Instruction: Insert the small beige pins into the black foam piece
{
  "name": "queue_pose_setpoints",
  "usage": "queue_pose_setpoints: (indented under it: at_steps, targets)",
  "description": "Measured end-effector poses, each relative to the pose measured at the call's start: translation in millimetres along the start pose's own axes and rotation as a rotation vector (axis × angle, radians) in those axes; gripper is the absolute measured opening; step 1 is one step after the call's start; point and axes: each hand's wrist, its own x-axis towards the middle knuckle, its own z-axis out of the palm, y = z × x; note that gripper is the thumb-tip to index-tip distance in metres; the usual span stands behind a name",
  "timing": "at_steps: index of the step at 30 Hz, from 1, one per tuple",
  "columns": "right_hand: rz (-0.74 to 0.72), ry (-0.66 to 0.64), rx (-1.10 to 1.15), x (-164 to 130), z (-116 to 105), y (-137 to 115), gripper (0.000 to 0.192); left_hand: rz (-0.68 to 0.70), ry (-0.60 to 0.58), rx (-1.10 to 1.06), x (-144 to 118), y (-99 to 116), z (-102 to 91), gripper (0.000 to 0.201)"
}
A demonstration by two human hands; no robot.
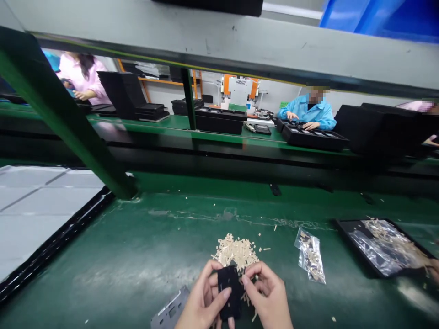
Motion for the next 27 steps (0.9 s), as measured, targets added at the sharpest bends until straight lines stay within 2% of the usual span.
queue_pose_setpoints:
  at_steps: [5, 15, 18, 23, 27]
  targets:
    - [-0.019, 0.016, -0.072, -7, 4, -4, 0.015, -0.019, 0.123, 0.127, -12, 6, 16.3, 0.036]
    - [-0.091, -0.053, -0.218, -8, -1, -10, 0.016, -0.062, 0.089, 0.290, -16, 9, 11.6, 0.033]
    - [-0.043, -0.090, -0.198, -5, -2, -11, 0.020, -0.055, 0.077, 0.308, -15, 10, 9.9, 0.029]
    - [0.131, -0.130, -0.042, -1, -3, -16, 0.026, -0.053, 0.051, 0.273, -15, 12, 9.6, 0.026]
    - [0.201, -0.140, 0.049, -1, -3, -17, 0.020, -0.056, 0.035, 0.239, -15, 11, 8.3, 0.026]
